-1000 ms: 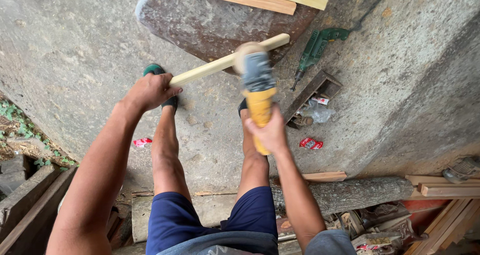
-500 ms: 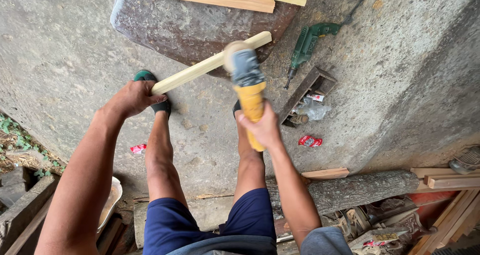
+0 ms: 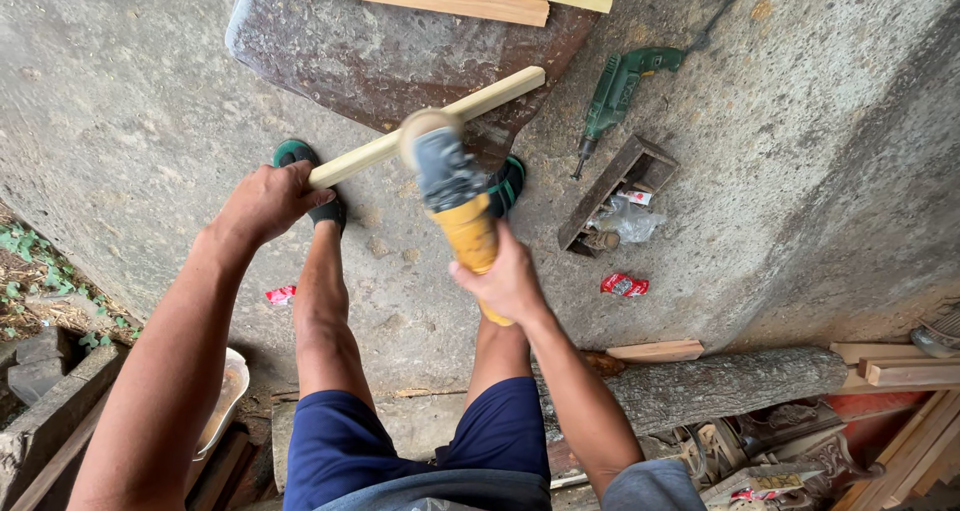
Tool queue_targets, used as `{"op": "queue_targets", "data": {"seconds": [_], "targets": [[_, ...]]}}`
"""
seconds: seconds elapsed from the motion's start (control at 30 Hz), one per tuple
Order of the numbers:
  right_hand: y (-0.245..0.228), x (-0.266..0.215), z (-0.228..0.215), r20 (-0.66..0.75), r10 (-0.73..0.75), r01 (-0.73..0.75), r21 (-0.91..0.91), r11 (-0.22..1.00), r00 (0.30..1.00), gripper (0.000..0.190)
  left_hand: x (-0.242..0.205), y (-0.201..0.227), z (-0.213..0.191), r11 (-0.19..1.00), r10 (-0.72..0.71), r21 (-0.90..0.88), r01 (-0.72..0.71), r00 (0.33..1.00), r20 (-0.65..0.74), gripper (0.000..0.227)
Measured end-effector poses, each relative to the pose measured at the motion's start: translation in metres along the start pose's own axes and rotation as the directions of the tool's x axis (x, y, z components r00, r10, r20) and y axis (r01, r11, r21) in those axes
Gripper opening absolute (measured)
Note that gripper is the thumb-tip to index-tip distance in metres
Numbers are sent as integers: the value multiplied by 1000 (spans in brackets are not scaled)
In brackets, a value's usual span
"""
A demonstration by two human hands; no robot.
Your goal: The person uses a handheld angle grinder with a sanding disc to smooth the surfaces and edges of several small wooden planks. The person picks up each plank, grinds it, and places it back on a work surface. The person briefly walks to a nearby table to inspect a sanding disc before returning to continue sanding.
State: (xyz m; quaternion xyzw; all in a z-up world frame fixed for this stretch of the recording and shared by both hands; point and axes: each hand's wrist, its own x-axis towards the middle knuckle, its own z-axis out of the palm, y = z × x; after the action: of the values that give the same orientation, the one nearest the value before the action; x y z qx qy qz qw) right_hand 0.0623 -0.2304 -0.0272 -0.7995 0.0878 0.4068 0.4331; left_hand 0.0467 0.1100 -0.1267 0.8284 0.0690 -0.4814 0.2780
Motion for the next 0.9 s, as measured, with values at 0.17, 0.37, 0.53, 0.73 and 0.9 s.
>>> {"op": "queue_targets", "data": {"seconds": [0.17, 0.37, 0.53, 0.73, 0.9], "targets": [[6, 5, 13, 112, 112, -109, -34, 993, 987, 58, -4, 0, -5, 1000, 0, 14, 0, 1000, -5, 35], [40, 21, -54, -129, 164, -141, 172, 975, 978, 47, -5, 1, -12, 1000, 8, -16, -7, 999, 36, 33], [47, 7, -95, -276, 201, -109, 316, 942, 940, 41, -11, 6, -24, 985, 122, -116, -127, 991, -48, 34], [16, -23, -51, -152, 106, -65, 251, 966, 983, 47, -36, 9, -33, 942, 233, -162, -292, 922, -308, 33], [-19, -21, -2, 26, 44, -46, 80, 996, 999, 53, -40, 6, -26, 987, 162, 36, -159, 926, -342, 27]]}}
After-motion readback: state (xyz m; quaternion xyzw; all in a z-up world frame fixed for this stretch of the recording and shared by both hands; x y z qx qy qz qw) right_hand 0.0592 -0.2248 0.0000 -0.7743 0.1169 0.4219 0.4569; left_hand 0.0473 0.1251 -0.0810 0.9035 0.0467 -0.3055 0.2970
